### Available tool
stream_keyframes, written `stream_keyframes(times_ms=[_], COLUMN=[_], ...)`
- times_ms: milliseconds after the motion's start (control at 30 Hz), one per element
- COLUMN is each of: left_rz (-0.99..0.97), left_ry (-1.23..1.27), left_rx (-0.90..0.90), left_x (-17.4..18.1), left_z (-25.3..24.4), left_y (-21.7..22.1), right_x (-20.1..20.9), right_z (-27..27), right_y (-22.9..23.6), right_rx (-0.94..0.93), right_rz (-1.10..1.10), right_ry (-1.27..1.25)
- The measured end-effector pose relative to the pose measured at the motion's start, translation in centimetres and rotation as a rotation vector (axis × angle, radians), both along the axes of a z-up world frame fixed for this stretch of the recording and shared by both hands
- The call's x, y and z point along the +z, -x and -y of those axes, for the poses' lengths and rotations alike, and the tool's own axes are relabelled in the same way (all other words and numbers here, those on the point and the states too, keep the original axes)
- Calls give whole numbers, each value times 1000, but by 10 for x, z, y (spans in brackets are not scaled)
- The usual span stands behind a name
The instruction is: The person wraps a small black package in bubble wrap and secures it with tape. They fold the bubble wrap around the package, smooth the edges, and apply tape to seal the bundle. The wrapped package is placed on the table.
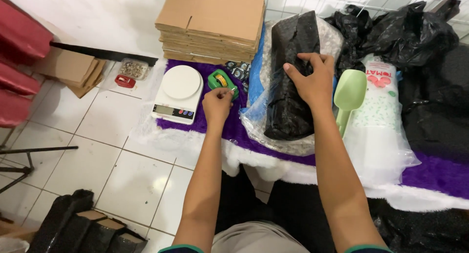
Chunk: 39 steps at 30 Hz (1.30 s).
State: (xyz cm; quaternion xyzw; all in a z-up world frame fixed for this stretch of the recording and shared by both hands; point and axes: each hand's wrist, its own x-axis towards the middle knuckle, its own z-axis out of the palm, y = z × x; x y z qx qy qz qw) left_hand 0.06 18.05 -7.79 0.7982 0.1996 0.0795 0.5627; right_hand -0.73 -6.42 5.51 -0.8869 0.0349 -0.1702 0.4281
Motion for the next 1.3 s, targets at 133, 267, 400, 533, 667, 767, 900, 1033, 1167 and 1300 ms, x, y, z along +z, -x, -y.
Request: stream_keyframes(times_ms=[133,267,400,533,667,767,900,1033,1167,1300], left_rz=[99,93,86,133,155,141,135,120,161,68], left_ry=[263,339,490,524,547,540,554,576,742,733], left_rx=[82,142,196,278,367,420,449,451,565,528], left_x=[-1,19,37,2,8,19,24,18,5,30], left_z=[16,24,33,40,53,60,64,68,71,68], left_y=[-2,9,15,-3,3,13,19,17,8,18], right_x=[2,2,3,2,2,-3,-5,-7,-12,-14], right_z=[-4,-3,-3,-4,-4,0,3,5,6,9], right_y=[0,-1,0,-1,1,-1,-1,-3,-6,-9], right_rx=[-24,-16,5,0,-8,5,18,19,42,41], right_rz=[-18,-20,-50,-63,14,24,26,19,23,37], right_ry=[8,14,-22,-7,-14,-22,-42,-52,-16,29])
